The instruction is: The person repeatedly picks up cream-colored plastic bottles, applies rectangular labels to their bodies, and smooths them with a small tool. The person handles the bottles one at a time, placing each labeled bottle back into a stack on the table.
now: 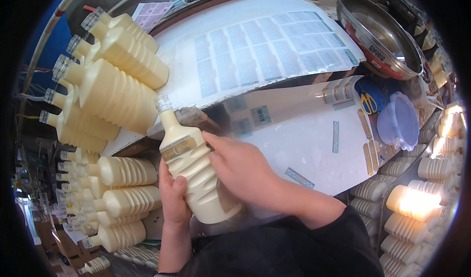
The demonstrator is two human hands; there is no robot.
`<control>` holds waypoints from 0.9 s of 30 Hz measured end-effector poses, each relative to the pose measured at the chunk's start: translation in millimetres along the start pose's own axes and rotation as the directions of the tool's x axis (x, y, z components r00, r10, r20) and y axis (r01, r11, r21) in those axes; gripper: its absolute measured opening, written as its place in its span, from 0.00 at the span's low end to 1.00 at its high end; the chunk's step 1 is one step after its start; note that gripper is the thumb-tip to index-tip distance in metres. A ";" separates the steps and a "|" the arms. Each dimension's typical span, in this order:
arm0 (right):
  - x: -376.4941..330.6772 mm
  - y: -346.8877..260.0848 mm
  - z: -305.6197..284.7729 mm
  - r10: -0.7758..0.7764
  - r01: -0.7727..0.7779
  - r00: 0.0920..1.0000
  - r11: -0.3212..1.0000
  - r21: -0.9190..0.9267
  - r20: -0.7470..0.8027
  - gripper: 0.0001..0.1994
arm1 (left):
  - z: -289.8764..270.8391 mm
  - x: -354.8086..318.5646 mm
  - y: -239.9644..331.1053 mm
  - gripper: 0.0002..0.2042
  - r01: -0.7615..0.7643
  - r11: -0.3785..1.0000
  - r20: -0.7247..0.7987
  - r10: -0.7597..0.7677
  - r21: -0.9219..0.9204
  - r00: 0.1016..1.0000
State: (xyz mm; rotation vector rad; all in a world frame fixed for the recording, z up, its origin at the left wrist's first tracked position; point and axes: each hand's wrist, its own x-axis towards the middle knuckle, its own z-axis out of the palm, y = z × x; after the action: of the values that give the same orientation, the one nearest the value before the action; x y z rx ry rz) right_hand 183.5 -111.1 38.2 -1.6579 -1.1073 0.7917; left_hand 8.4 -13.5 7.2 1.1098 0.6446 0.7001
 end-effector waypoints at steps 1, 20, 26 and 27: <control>1.0 0.3 -1.3 0.024 -0.025 1.000 0.996 0.084 0.006 0.22 | 5.7 -3.0 2.8 0.39 0.005 0.999 -0.029 -0.004 0.045 1.000; 17.7 20.8 4.2 0.315 -0.361 0.933 0.821 0.443 0.175 0.25 | 26.9 -18.3 24.6 0.45 -0.162 0.709 -0.077 0.292 0.687 0.953; 18.9 20.6 -1.8 0.289 -0.292 0.955 0.867 0.404 0.071 0.19 | 5.3 -8.0 8.5 0.45 -0.096 0.966 -0.057 0.113 0.240 0.992; 21.2 20.1 -4.4 0.291 -0.284 0.956 0.874 0.395 0.041 0.18 | 2.5 -6.4 7.0 0.44 -0.072 0.992 -0.037 0.076 0.101 0.996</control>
State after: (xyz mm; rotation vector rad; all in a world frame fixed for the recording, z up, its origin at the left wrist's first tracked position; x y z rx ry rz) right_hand 201.5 -95.7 20.6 -1.4893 -0.6323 1.1096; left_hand 5.0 -17.9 15.3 1.2194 0.6817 0.7625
